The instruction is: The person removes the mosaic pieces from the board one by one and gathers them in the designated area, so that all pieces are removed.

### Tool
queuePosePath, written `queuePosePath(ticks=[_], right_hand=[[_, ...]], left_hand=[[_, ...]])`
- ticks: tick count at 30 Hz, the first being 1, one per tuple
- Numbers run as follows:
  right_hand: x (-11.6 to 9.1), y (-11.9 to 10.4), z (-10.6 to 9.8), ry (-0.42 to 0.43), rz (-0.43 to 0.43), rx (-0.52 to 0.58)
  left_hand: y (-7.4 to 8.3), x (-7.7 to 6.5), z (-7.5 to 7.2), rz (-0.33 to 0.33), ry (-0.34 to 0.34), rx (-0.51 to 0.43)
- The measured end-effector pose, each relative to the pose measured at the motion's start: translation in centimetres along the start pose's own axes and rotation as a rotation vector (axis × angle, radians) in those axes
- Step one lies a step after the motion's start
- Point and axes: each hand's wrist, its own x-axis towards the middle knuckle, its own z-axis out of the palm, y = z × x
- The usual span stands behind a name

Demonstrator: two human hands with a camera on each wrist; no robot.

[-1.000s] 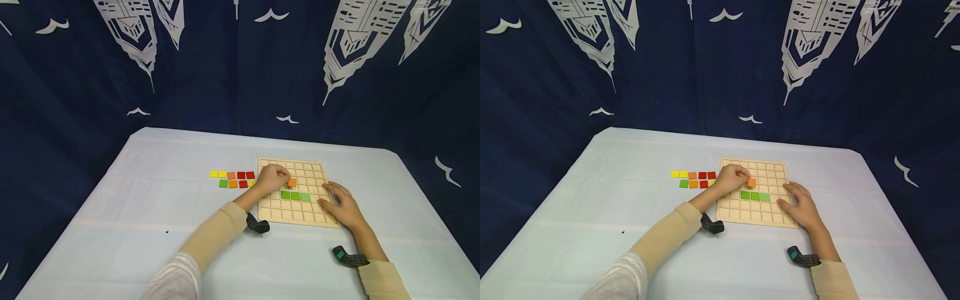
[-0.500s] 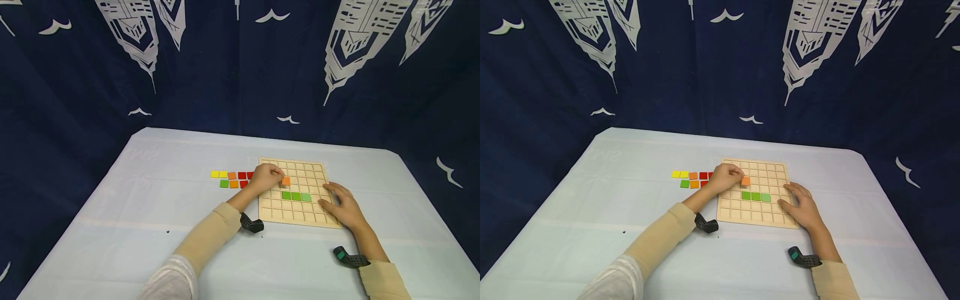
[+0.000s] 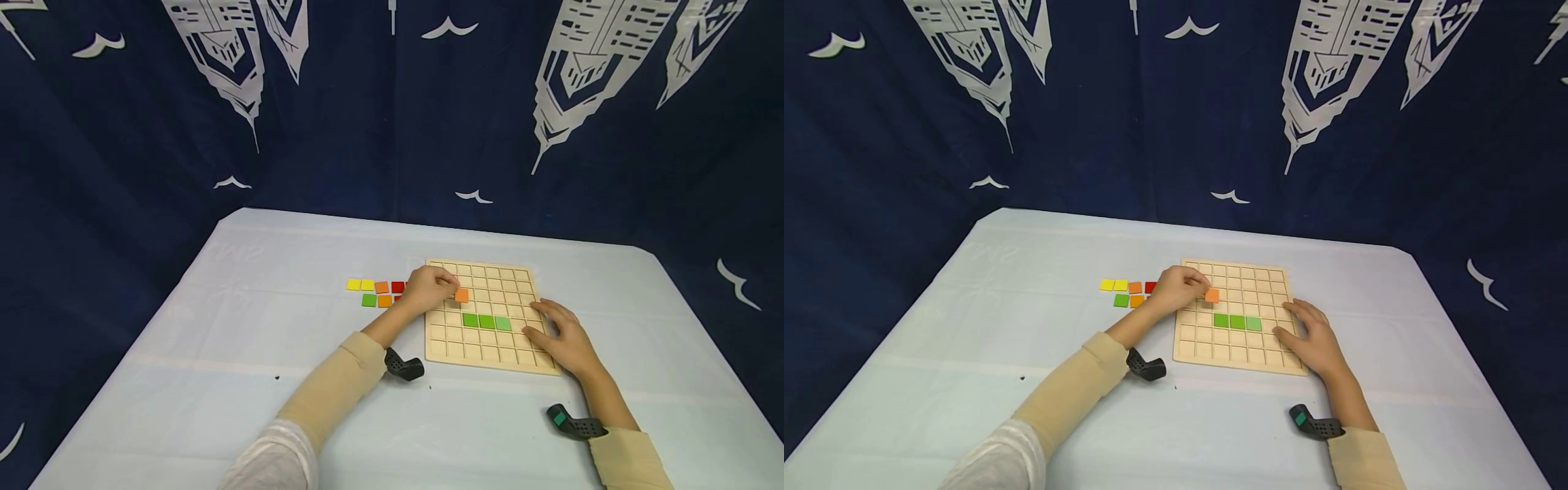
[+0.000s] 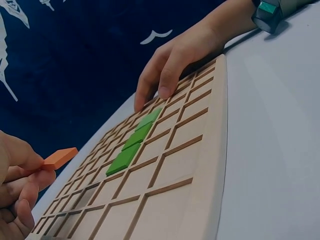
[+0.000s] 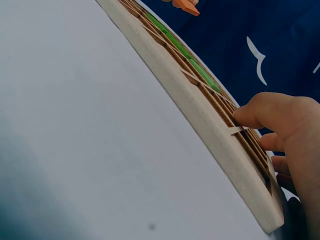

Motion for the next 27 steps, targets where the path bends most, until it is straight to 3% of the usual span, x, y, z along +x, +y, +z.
queuePosePath(ticks=[27], right_hand=[[0.1, 0.2, 0.1, -0.004, 0.014, -0.003]], left_hand=[[-1.7, -1.8, -4.2, -0.088, -0.003, -0.002]])
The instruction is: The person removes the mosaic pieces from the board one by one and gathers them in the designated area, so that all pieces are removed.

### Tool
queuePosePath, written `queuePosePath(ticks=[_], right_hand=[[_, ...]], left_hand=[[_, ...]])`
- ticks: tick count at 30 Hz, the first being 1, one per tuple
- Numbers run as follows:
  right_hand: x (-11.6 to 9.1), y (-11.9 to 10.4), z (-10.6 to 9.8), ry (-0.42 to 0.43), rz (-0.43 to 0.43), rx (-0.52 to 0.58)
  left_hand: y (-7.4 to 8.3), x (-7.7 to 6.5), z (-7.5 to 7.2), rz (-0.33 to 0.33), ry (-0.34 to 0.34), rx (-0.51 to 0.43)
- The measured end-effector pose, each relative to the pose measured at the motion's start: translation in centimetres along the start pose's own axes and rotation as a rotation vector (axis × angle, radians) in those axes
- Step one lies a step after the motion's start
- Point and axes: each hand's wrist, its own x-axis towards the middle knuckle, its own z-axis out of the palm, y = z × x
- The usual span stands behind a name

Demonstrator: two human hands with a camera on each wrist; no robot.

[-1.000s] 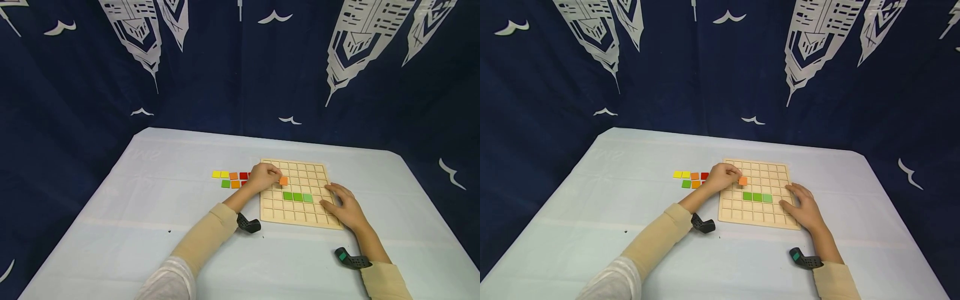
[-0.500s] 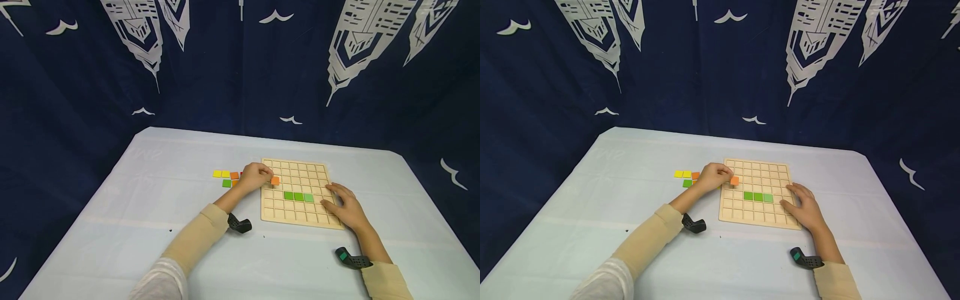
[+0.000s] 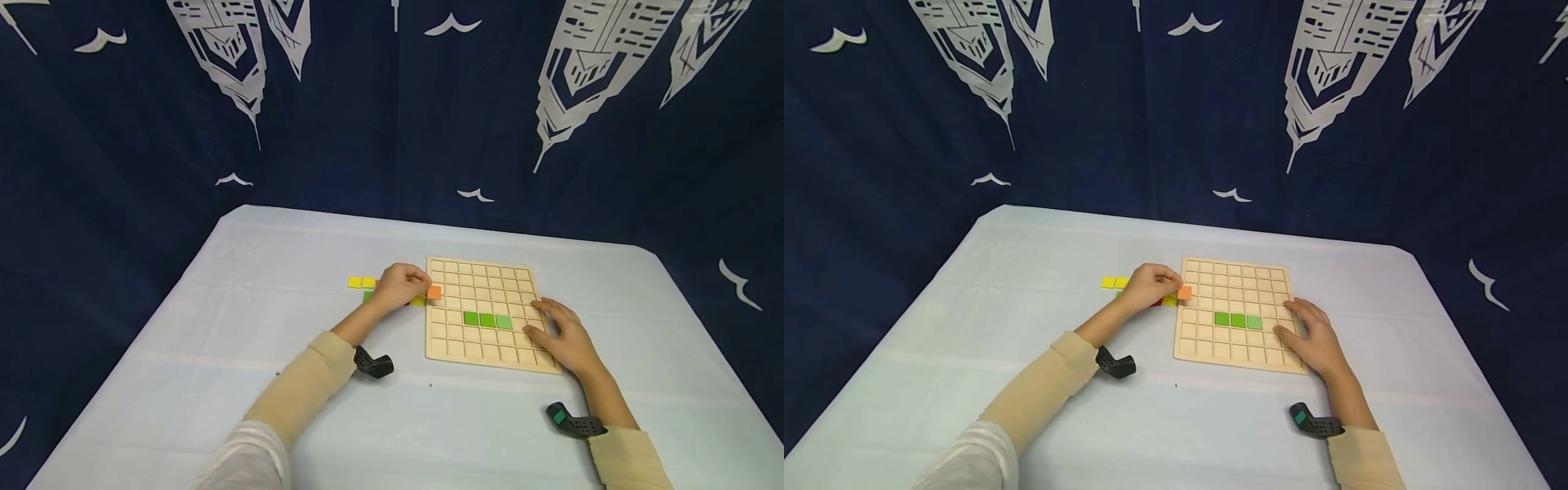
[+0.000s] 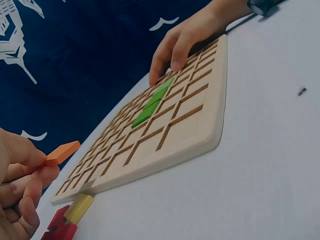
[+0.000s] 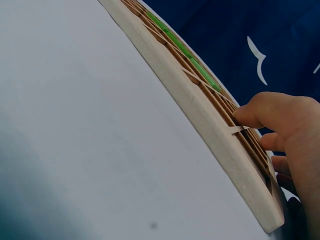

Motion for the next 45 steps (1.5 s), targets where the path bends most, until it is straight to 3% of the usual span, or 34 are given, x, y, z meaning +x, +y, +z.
queuePosePath(ticks=[10, 24, 35, 45], right_hand=[[0.1, 0.1, 0.1, -0.003, -0.001, -0.003], [-0.1, -0.2, -0.3, 0.002, -0.003, -0.008], [0.1, -0.3, -0.1, -0.004, -0.001, -0.008], [0.0, -0.1, 0.0, -0.001, -0.002, -0.008]], left_hand=[[-1.3, -0.8, -1.6, 0.002, 0.007, 0.002], [-1.9, -1.9, -3.8, -0.045, 0.051, 0.015], [-3.6, -3.2, -6.2, -0.051, 0.073, 0.064], [-4.5, -3.9, -7.4, -0.067, 0.072, 0.081]])
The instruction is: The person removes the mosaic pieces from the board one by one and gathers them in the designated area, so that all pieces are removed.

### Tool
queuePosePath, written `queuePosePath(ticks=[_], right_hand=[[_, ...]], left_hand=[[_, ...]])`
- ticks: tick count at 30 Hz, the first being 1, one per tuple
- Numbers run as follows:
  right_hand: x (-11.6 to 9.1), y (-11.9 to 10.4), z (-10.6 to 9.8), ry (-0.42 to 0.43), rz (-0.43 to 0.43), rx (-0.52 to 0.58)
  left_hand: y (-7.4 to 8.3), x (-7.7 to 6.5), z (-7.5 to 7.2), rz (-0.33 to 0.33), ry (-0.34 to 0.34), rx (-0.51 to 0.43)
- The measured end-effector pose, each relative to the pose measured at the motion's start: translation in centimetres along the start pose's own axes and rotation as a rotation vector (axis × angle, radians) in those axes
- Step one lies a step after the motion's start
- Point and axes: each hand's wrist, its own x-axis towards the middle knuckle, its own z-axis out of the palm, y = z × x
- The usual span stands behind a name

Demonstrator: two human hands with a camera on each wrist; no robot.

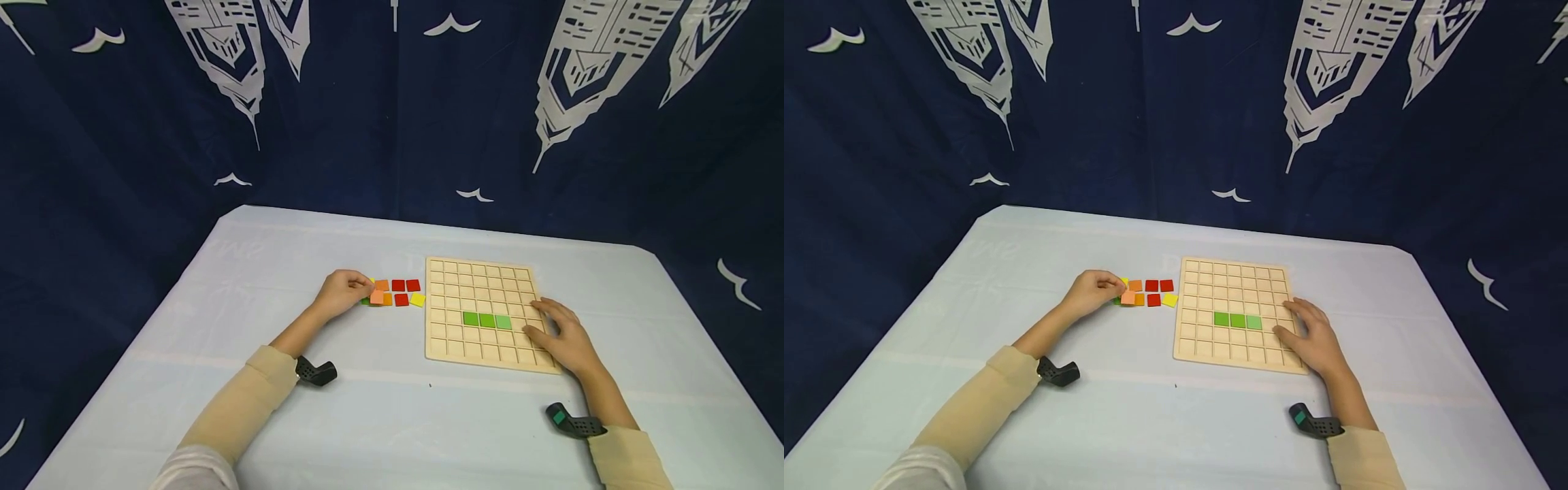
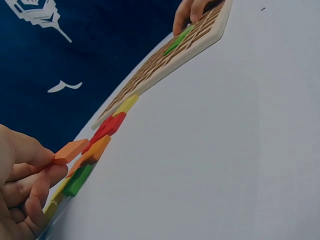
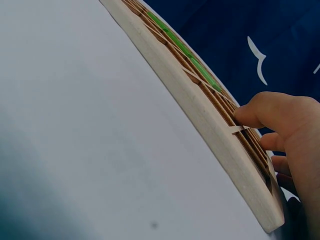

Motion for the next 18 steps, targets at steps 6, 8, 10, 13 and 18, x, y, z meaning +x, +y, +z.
queuePosePath(ticks=[6, 8, 10, 13, 18], right_hand=[[-0.1, 0.0, 0.0, 0.000, 0.012, 0.006], [-0.1, 0.0, 0.0, -0.002, 0.016, 0.009], [-0.1, -0.1, 0.0, -0.003, 0.018, 0.007], [-0.1, -0.1, 0.0, -0.003, 0.019, 0.006], [-0.1, -0.1, 0.0, 0.000, 0.017, 0.000]], left_hand=[[-0.6, -0.2, -0.9, 0.007, 0.018, 0.010], [-0.8, -0.4, -1.1, 0.001, 0.022, 0.028], [-1.0, -0.5, -1.4, -0.006, 0.020, 0.036], [-1.4, -0.6, -1.8, -0.015, 0.017, 0.038], [-1.5, -0.8, -2.6, -0.045, 0.014, 0.029]])
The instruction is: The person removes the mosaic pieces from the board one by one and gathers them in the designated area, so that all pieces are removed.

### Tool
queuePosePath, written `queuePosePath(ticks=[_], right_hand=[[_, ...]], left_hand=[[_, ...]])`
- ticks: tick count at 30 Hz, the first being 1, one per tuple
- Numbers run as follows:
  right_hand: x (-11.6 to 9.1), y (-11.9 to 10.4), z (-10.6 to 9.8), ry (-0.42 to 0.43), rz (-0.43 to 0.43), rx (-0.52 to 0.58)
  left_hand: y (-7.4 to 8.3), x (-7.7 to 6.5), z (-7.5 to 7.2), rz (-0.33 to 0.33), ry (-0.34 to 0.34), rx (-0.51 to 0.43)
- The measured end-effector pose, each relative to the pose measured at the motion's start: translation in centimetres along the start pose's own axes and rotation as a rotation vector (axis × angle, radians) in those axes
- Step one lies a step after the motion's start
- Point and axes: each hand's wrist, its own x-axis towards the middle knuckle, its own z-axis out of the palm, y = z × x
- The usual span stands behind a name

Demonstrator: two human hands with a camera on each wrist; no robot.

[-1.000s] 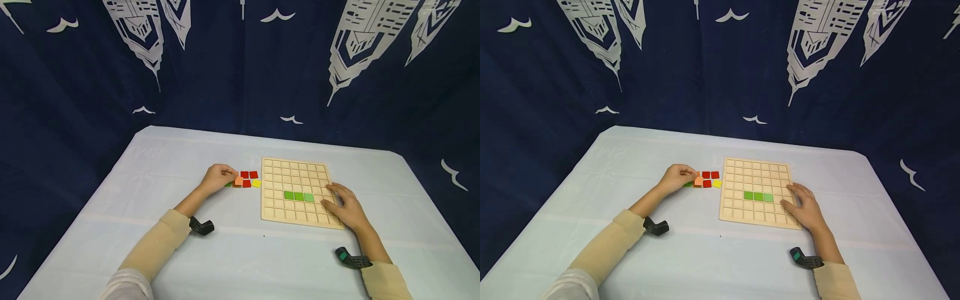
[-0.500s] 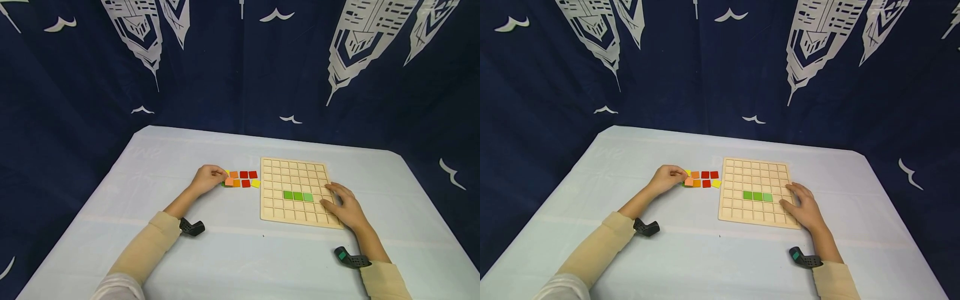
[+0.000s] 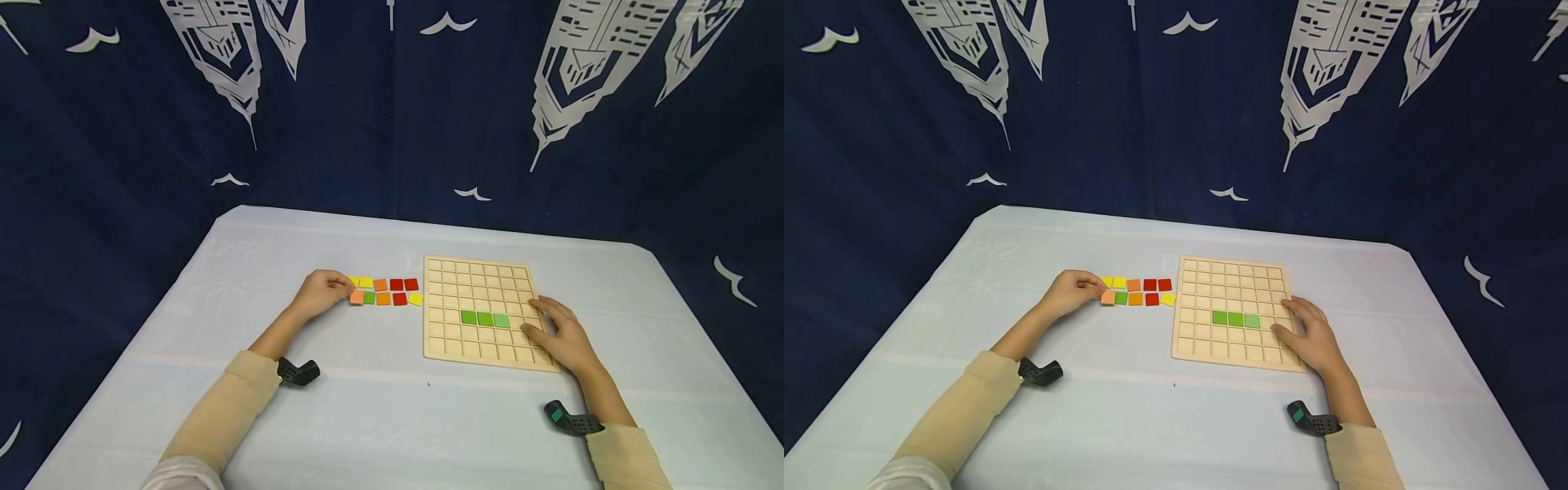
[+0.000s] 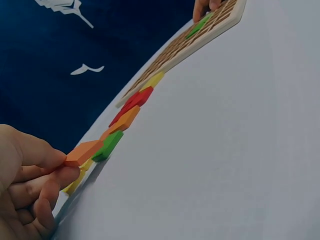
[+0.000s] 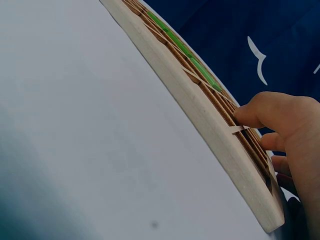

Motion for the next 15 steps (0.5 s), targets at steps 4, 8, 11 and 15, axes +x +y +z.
queuePosePath(ticks=[4, 8, 11, 15], right_hand=[[0.03, 0.07, 0.01, 0.003, 0.003, -0.003], [0.03, 0.03, 0.02, -0.001, 0.007, 0.002], [0.00, -0.02, 0.02, -0.006, 0.011, 0.005], [-0.02, -0.08, -0.02, -0.007, 0.011, 0.006]], left_hand=[[-0.14, -0.04, -0.42, -0.017, -0.019, 0.015], [-0.42, 0.03, -0.65, -0.009, -0.022, 0.044], [-0.67, 0.12, -0.75, -0.003, -0.011, 0.061], [-0.81, 0.19, -0.73, 0.006, 0.001, 0.076]])
